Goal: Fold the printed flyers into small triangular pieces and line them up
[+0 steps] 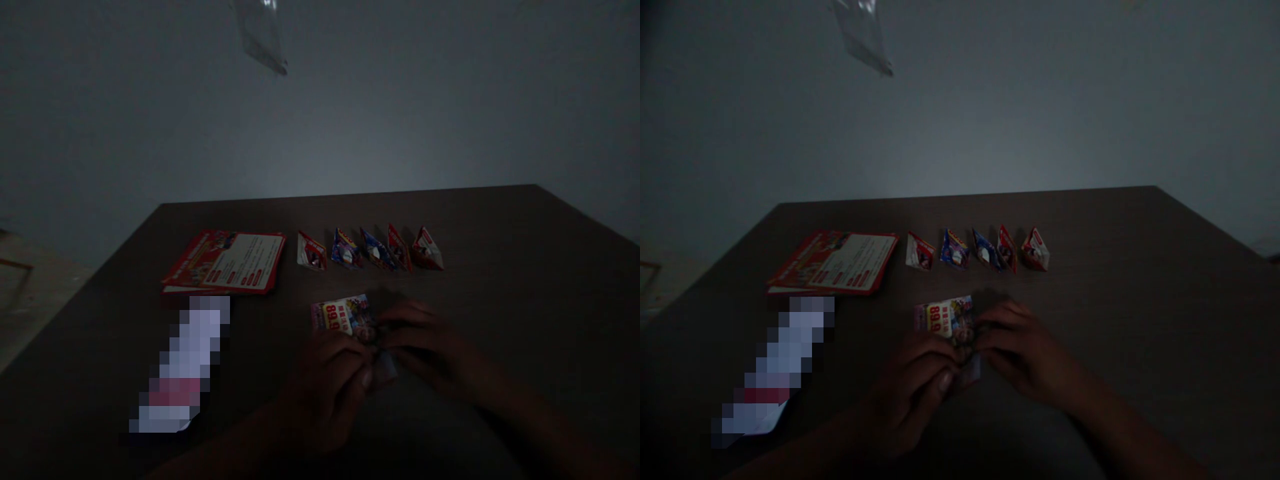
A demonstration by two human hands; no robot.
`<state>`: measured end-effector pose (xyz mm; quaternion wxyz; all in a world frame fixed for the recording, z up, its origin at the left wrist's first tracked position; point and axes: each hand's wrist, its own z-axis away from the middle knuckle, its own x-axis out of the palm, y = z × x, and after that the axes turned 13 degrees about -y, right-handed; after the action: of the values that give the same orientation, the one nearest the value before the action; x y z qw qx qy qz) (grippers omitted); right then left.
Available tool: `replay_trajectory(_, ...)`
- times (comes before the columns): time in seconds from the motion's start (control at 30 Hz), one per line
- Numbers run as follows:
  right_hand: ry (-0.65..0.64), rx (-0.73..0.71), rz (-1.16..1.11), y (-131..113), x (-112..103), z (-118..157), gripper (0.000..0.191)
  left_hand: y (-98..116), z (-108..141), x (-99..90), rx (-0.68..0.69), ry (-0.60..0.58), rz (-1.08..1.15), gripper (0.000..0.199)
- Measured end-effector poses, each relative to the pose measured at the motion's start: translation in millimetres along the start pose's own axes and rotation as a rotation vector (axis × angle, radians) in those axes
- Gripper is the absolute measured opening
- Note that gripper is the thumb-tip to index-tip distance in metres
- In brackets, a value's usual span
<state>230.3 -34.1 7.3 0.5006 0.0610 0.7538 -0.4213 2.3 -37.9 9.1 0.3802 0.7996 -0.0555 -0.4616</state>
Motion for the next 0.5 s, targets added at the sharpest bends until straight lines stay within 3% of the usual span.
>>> replay_trajectory(0.27,0.151,-0.06,-0.121,-7,-10,-1,0.024,-10,6,-2.4,0.119,0.127,0.173,0.031)
replay_trajectory(0.33,0.216,-0.069,-0.175,-8,-10,0,0.027,-16,9,-0.5,0.111,0.14,0.156,0.036)
replay_trajectory(0.4,0.297,-0.049,-0.238,-10,-9,3,0.022,-19,11,1.4,0.101,0.115,0.113,0.027)
replay_trajectory(0.43,0.338,-0.029,-0.27,-11,-9,4,0.019,-19,11,2.1,0.134,0.104,0.108,0.03)
replay_trajectory(0.5,0.414,0.02,-0.331,-13,-8,6,0.014,-15,11,2.9,0.075,0.16,0.144,0.04)
